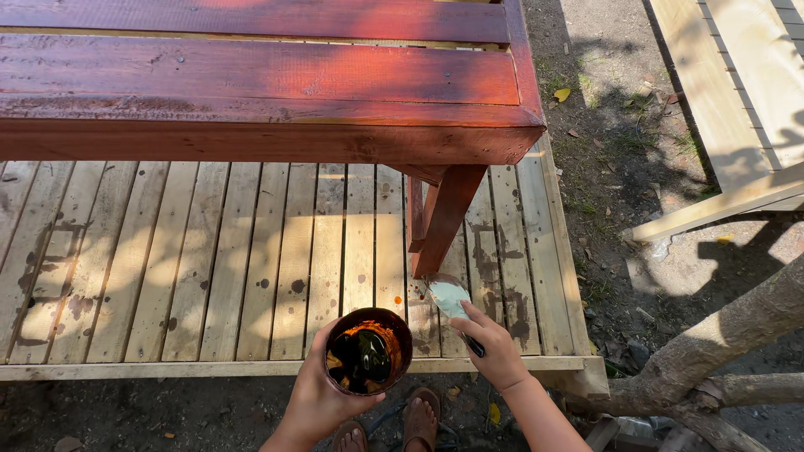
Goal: The person applies reddish-brown wood stain to a slatted wooden bench using a cloth-wrapped brush, dipping the brush into a stain container held in the other hand. They coat the bench top, edges, and legs, moving around the bench to reach different sides.
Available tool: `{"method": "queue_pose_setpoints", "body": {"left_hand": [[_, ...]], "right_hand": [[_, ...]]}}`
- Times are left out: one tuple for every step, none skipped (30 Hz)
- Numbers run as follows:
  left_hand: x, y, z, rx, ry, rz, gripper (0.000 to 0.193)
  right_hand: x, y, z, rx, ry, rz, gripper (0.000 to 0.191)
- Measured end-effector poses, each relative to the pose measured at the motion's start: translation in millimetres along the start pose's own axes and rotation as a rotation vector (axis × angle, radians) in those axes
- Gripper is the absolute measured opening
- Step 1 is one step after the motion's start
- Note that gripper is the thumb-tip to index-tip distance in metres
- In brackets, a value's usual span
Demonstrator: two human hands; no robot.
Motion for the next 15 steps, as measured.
{"method": "queue_pose_setpoints", "body": {"left_hand": [[2, 0, -2, 0.018, -0.006, 0.0, 0.115], [2, 1, -5, 0.036, -0.009, -0.002, 0.114], [3, 0, -7, 0.023, -0.038, 0.004, 0.114], [5, 0, -8, 0.008, -0.069, 0.012, 0.115], [6, -1, -8, -0.008, -0.1, 0.021, 0.115], [6, -2, -9, -0.034, -0.079, 0.022, 0.115], [5, -1, -9, -0.056, -0.058, 0.023, 0.115], [5, -1, -9, -0.079, -0.038, 0.022, 0.114], [4, -1, -11, -0.048, -0.072, 0.021, 0.115], [4, -1, -12, -0.017, -0.105, 0.019, 0.115], [4, -1, -13, 0.013, -0.138, 0.017, 0.116], [5, -1, -13, 0.01, -0.147, 0.02, 0.116], [6, -1, -12, 0.003, -0.155, 0.022, 0.116], [6, -1, -12, 0.0, -0.159, 0.026, 0.116], [7, -1, -12, 0.004, -0.132, 0.027, 0.117]], "right_hand": [[-3, 0, 5, -0.054, -0.031, -0.05, 0.03], [-5, -1, 11, -0.11, -0.059, -0.101, 0.028], [-5, -6, 12, -0.1, -0.059, -0.11, 0.028], [-6, -13, 13, -0.087, -0.058, -0.119, 0.029], [-8, -22, 14, -0.073, -0.058, -0.126, 0.03], [-10, -32, 17, -0.095, -0.064, -0.15, 0.031], [-13, -41, 20, -0.118, -0.072, -0.174, 0.032], [-17, -48, 22, -0.143, -0.08, -0.2, 0.033], [-23, -56, 22, -0.139, -0.082, -0.229, 0.031], [-29, -64, 21, -0.136, -0.083, -0.259, 0.03], [-32, -69, 18, -0.133, -0.084, -0.289, 0.029], [-32, -72, 16, -0.105, -0.085, -0.268, 0.028], [-31, -75, 14, -0.077, -0.084, -0.246, 0.028], [-29, -76, 13, -0.049, -0.083, -0.228, 0.028], [-25, -75, 11, -0.066, -0.099, -0.22, 0.029]]}}
Point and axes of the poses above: each hand's wrist, its own y-axis away from the middle knuckle, its own x-axis out of the back of the hand, z = x × y, the point moved 5 cm from there along -y, towards the middle knuckle, and after that the axes turned 9 degrees about -z, right-handed, at the moved point
